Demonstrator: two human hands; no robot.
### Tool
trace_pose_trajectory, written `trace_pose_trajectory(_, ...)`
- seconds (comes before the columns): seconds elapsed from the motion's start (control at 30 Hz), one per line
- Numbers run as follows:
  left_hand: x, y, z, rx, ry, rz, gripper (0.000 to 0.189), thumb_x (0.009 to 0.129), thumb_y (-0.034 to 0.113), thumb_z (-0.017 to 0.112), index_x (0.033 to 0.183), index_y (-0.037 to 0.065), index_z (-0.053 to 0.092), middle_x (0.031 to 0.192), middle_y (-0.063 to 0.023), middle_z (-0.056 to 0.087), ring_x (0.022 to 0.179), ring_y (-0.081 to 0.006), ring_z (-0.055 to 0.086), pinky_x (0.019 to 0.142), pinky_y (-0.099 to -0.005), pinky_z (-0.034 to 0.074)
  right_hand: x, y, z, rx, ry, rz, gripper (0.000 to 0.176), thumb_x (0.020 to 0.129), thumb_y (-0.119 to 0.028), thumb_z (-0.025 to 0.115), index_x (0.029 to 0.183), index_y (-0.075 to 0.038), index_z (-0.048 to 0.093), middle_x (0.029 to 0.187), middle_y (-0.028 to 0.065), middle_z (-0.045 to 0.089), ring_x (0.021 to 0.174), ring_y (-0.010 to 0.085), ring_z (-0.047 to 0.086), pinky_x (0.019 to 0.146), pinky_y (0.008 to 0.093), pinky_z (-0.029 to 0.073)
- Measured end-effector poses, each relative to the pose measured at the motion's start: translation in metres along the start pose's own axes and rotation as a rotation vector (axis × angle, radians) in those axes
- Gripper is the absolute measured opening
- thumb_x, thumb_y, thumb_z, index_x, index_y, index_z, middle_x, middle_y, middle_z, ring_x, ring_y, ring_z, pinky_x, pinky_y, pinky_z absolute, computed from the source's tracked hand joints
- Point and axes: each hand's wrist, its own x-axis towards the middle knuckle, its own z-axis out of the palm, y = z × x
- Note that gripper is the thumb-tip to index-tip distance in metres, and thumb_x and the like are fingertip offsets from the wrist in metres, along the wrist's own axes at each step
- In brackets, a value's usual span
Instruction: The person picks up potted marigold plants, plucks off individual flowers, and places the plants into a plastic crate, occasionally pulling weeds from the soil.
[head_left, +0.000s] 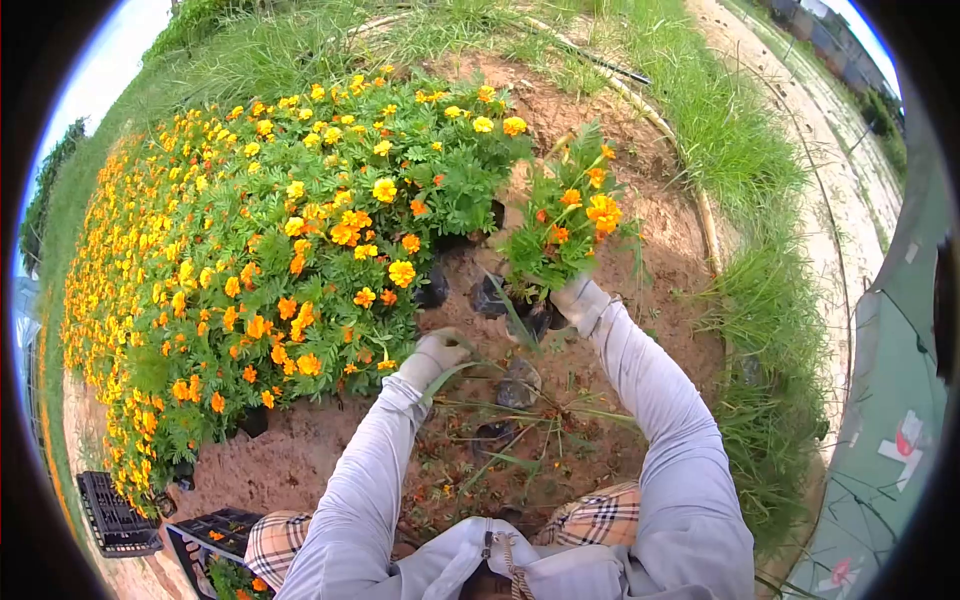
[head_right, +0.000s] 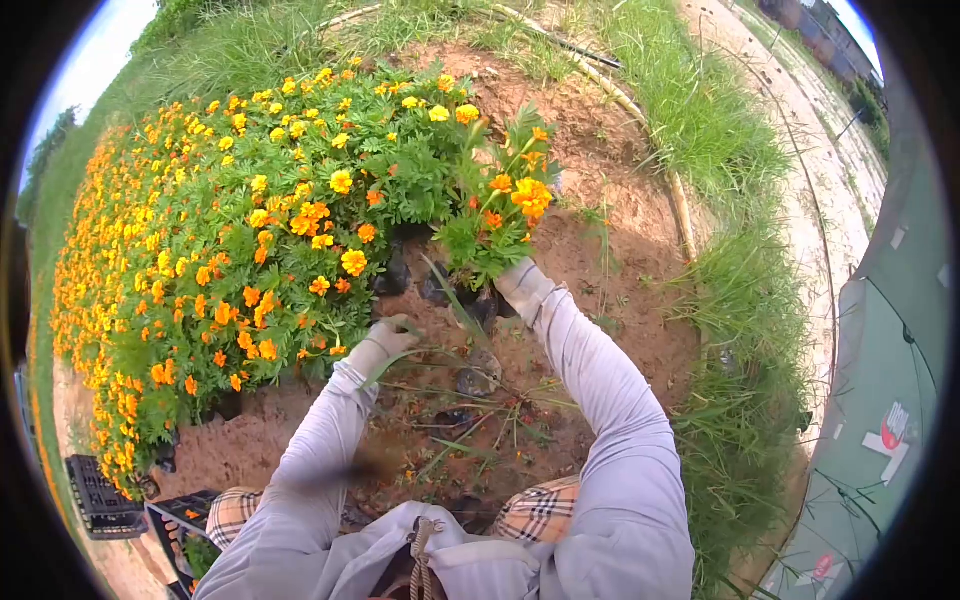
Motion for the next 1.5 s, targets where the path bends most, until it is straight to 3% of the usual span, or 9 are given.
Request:
trace_pose_trajectory(0.13, -0.065, 0.113, -0.007, 0.437, 0.832, 0.894, 0.08, 0.066, 0.032, 0.078, 0.127, 0.002, 0.037, 0.118, -0.0146, 0.047, 0.109, -0.0287, 0.045, 0.095, -0.0379, 0.036, -0.013, -0.02, 0.029, 0.102, -0.075, 0.18, 0.038, 0.089, -0.017, 0.054, 0.125, -0.007, 0.046, 0.116, 0.0058, 0.057, 0.098, 0.0167, 0.058, 0.086, 0.0315, 0.048)
trace_pose_trajectory(0.23, -0.072, 0.123, -0.006, 0.218, 0.456, 0.941, 0.082, 0.059, 0.037, 0.08, 0.126, 0.007, 0.044, 0.122, -0.0135, 0.048, 0.117, -0.0335, 0.039, 0.101, -0.041, 0.03, -0.01, -0.01, 0.052, -0.73, -0.43, -0.17, 0.041, 0.091, -0.016, 0.049, 0.13, -0.008, 0.042, 0.13, 0.0069, 0.047, 0.117, 0.0199, 0.046, 0.099, 0.034, 0.037)
trace_pose_trajectory(0.3, -0.089, 0.126, -0.01, 0.141, 0.063, 0.857, 0.062, 0.069, 0.038, 0.075, 0.118, 0.007, 0.053, 0.116, -0.01, 0.056, 0.112, -0.0275, 0.047, 0.098, -0.0393, 0.035, -0.03, -0.016, 0.061, -0.305, -0.448, 0.103, 0.045, 0.09, -0.019, 0.049, 0.133, -0.01, 0.041, 0.139, 0.0064, 0.037, 0.128, 0.022, 0.033, 0.107, 0.0365, 0.026)
trace_pose_trajectory(0.43, -0.123, 0.138, -0.01, 0.155, -0.078, 0.859, 0.055, 0.076, 0.039, 0.069, 0.119, 0.008, 0.053, 0.12, -0.0076, 0.055, 0.113, -0.0239, 0.049, 0.097, -0.0394, 0.038, -0.024, -0.037, 0.095, -1.482, -0.676, -0.536, 0.047, 0.088, -0.023, 0.05, 0.132, -0.011, 0.042, 0.138, 0.0069, 0.039, 0.127, 0.0246, 0.035, 0.107, 0.037, 0.025)
trace_pose_trajectory(0.6, -0.109, 0.111, 0.026, 0.204, 0.403, 0.995, 0.047, 0.081, 0.03, 0.063, 0.122, 0.01, 0.051, 0.124, -0.0092, 0.052, 0.116, -0.0258, 0.046, 0.1, -0.0386, 0.035, -0.018, -0.032, 0.108, -0.757, -0.5, -0.138, 0.047, 0.083, -0.023, 0.056, 0.127, -0.008, 0.047, 0.132, 0.0092, 0.045, 0.12, 0.0258, 0.043, 0.102, 0.037, 0.033)
trace_pose_trajectory(0.8, -0.075, 0.099, 0.023, 0.015, 0.681, 0.788, 0.037, 0.085, 0.02, 0.061, 0.117, 0.007, 0.051, 0.117, -0.0071, 0.053, 0.105, -0.0198, 0.052, 0.087, -0.0337, 0.045, -0.03, -0.11, 0.133, -1.176, 0.049, -0.457, 0.041, 0.073, -0.021, 0.069, 0.11, -0.007, 0.057, 0.103, 0.0116, 0.06, 0.094, 0.0284, 0.059, 0.09, 0.0366, 0.043)
trace_pose_trajectory(1.17, -0.073, 0.097, 0.02, -0.006, 0.503, 0.665, 0.042, 0.09, 0.033, 0.046, 0.124, 0.008, 0.047, 0.128, -0.0113, 0.048, 0.12, -0.0277, 0.042, 0.102, -0.0401, 0.031, -0.042, -0.078, 0.169, -1.997, -0.156, -0.808, 0.023, 0.074, -0.024, 0.064, 0.094, -0.012, 0.058, 0.079, 0.003, 0.061, 0.07, 0.0225, 0.06, 0.06, 0.0354, 0.046)
trace_pose_trajectory(1.4, -0.101, 0.108, 0.018, 0.302, 0.438, 0.527, 0.044, 0.092, 0.038, 0.042, 0.124, 0.009, 0.048, 0.13, -0.0107, 0.048, 0.122, -0.0276, 0.041, 0.103, -0.0392, 0.029, -0.029, -0.116, 0.124, -0.566, 0.296, -0.401, 0.033, 0.071, -0.008, 0.064, 0.103, -0.01, 0.061, 0.096, 0.0105, 0.063, 0.084, 0.0257, 0.061, 0.075, 0.0366, 0.049)
trace_pose_trajectory(1.5, -0.085, 0.095, 0.021, 0.36, 0.435, 0.639, 0.044, 0.093, 0.034, 0.041, 0.129, 0.01, 0.044, 0.135, -0.0094, 0.043, 0.124, -0.0263, 0.038, 0.105, -0.0375, 0.027, -0.03, -0.143, 0.124, -1.738, 0.4, -0.901, 0.045, 0.071, -0.011, 0.068, 0.115, -0.017, 0.058, 0.119, 0.0141, 0.053, 0.11, 0.0287, 0.05, 0.091, 0.0399, 0.042)
